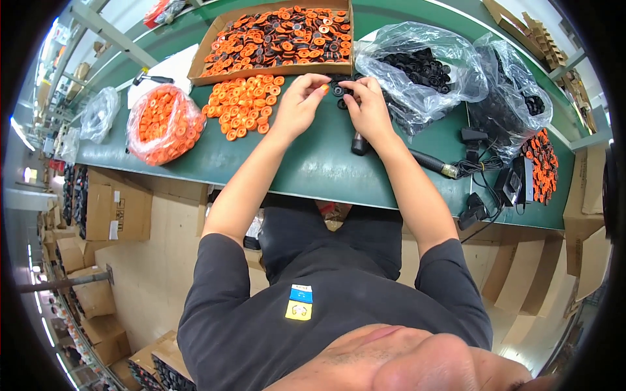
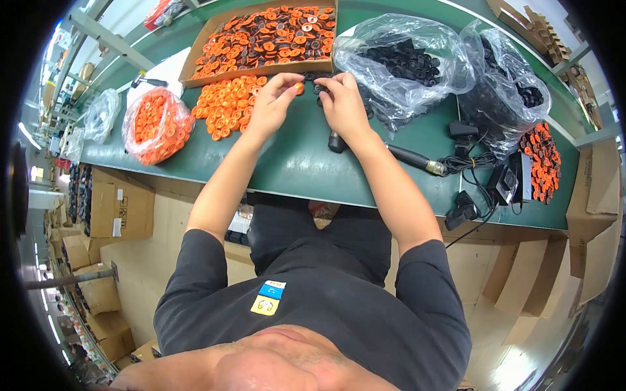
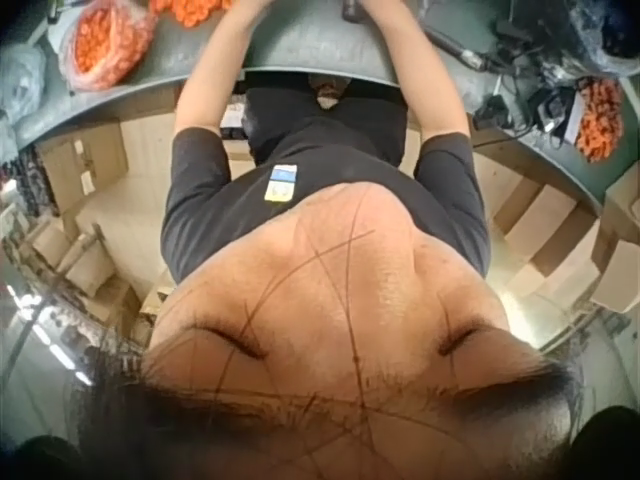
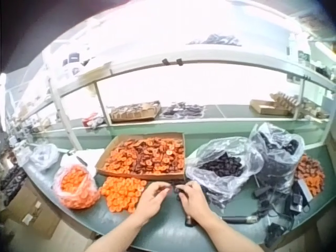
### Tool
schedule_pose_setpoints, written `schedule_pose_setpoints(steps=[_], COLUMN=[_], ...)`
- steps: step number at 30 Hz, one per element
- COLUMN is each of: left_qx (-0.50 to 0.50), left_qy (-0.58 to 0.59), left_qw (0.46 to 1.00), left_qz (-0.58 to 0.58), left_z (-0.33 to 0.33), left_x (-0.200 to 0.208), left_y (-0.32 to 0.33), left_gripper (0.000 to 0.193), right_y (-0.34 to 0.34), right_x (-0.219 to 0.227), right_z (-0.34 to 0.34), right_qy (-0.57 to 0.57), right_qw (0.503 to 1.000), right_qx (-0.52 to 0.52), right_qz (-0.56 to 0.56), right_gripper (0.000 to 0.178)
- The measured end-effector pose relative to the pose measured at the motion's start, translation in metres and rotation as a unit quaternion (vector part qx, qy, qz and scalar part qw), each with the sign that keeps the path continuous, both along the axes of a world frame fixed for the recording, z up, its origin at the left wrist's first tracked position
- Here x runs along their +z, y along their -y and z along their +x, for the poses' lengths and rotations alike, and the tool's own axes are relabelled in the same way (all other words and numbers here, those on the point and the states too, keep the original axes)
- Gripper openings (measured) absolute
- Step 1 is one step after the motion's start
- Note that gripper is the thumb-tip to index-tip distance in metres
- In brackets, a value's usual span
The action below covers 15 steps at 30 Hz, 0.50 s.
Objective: The person assembles circular parts by fitting orange and black rings together by hand and tapping them with a small mallet on the table.
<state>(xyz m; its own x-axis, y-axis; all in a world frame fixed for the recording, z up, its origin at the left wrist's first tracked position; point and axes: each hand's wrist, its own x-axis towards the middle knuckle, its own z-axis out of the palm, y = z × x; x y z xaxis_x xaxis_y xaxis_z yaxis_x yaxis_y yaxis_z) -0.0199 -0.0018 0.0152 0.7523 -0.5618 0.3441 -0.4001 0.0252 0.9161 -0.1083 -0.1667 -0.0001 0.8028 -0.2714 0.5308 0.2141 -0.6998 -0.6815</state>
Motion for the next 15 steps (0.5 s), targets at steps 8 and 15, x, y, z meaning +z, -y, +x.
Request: schedule_pose_setpoints(steps=[8,15], left_qx=[-0.099,-0.166], left_qy=[-0.216,-0.283], left_qw=[0.967,0.935], left_qz=[-0.090,-0.134], left_z=[0.002,0.002], left_x=[-0.010,0.001], left_y=[0.028,0.020], left_gripper=[0.025,0.031], right_y=[0.007,0.002], right_x=[0.017,0.023], right_z=[-0.003,-0.005], right_qy=[0.075,0.082], right_qw=[0.981,0.994], right_qx=[0.034,0.035], right_qz=[0.177,0.066], right_gripper=[0.022,0.025])
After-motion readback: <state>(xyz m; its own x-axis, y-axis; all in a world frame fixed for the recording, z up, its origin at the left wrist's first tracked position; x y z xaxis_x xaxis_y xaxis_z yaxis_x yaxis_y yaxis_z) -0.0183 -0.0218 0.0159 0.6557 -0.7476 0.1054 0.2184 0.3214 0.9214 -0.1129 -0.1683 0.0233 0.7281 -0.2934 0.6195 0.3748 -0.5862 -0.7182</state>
